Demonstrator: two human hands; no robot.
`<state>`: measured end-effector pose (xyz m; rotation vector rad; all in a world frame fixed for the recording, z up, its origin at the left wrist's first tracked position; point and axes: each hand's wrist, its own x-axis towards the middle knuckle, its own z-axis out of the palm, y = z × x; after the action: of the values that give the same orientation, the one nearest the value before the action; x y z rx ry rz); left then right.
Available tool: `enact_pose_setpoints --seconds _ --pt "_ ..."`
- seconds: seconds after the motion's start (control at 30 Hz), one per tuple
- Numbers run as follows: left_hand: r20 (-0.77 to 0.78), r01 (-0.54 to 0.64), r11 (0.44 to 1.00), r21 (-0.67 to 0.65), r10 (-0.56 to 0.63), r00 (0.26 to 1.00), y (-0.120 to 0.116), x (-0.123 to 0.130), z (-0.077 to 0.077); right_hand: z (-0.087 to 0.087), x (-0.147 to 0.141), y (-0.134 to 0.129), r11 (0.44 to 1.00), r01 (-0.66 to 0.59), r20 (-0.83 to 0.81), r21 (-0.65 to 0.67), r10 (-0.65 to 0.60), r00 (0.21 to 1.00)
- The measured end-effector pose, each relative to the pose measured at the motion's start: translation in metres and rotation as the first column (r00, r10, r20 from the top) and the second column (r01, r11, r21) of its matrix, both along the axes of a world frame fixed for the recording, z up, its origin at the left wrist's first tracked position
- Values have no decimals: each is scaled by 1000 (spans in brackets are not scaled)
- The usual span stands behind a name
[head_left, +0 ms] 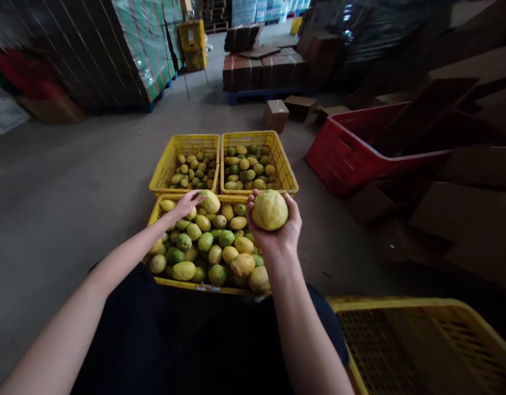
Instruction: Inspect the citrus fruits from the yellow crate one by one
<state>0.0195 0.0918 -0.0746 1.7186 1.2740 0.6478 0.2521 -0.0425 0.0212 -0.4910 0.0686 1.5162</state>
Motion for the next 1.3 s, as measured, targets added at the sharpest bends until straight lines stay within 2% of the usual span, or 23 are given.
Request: enact_pose_setpoints --seconds 0.03,0.07,0.13,0.17,0.23,0.3,0.33,0.4,0.53,0.67,0.8,0.93,1.03,1.17,1.3 --pt "203 -70 992 -106 90 975 -11 -4 12 -2 -4 3 1000 2 4 -12 -2 1000" --pt "359 -116 968 -220 191 914 -22 -7 25 -3 -9 6 999 12 7 -30 -12 1000" --pt "550 -182 877 -445 429 717 -44 -11 49 -4 -20 12 996 29 19 -79 -28 999" --pt "608 -164 823 -544 521 599 -53 -12 60 -3 -26 14 995 27 31 -98 -24 999" --pt "654 -69 712 -699 675 341 -69 -15 76 -1 -38 17 994 -6 69 -111 14 998" --pt "635 52 634 -771 763 116 -79 -18 83 0 -51 18 991 -54 103 -120 67 992" --pt "620 96 615 -783 784 35 -82 -21 83 -2 -57 17 988 -75 110 -132 90 990" --pt "604 142 604 -784 796 -43 -87 -27 80 -7 -68 14 979 -121 106 -161 139 985" --pt "631 139 630 -764 775 -37 -96 -37 71 -25 -83 5 975 -159 61 -157 170 983" --pt "689 102 683 -723 723 51 -100 -35 67 -38 -91 2 986 -148 41 -79 152 988" --pt "779 55 781 -622 610 143 -104 -24 65 -40 -96 5 993 -119 82 -22 121 989" --pt "819 21 828 -561 551 159 -114 -15 67 -39 -104 6 993 -116 117 21 112 987" --pt "827 14 834 -552 545 135 -120 -12 67 -39 -110 6 989 -139 104 49 134 986" --pt "800 29 802 -597 592 92 -118 -14 64 -37 -116 7 988 -149 94 47 144 985" --pt "772 115 764 -635 632 69 -114 -19 64 -33 -117 7 987 -158 73 35 155 985"
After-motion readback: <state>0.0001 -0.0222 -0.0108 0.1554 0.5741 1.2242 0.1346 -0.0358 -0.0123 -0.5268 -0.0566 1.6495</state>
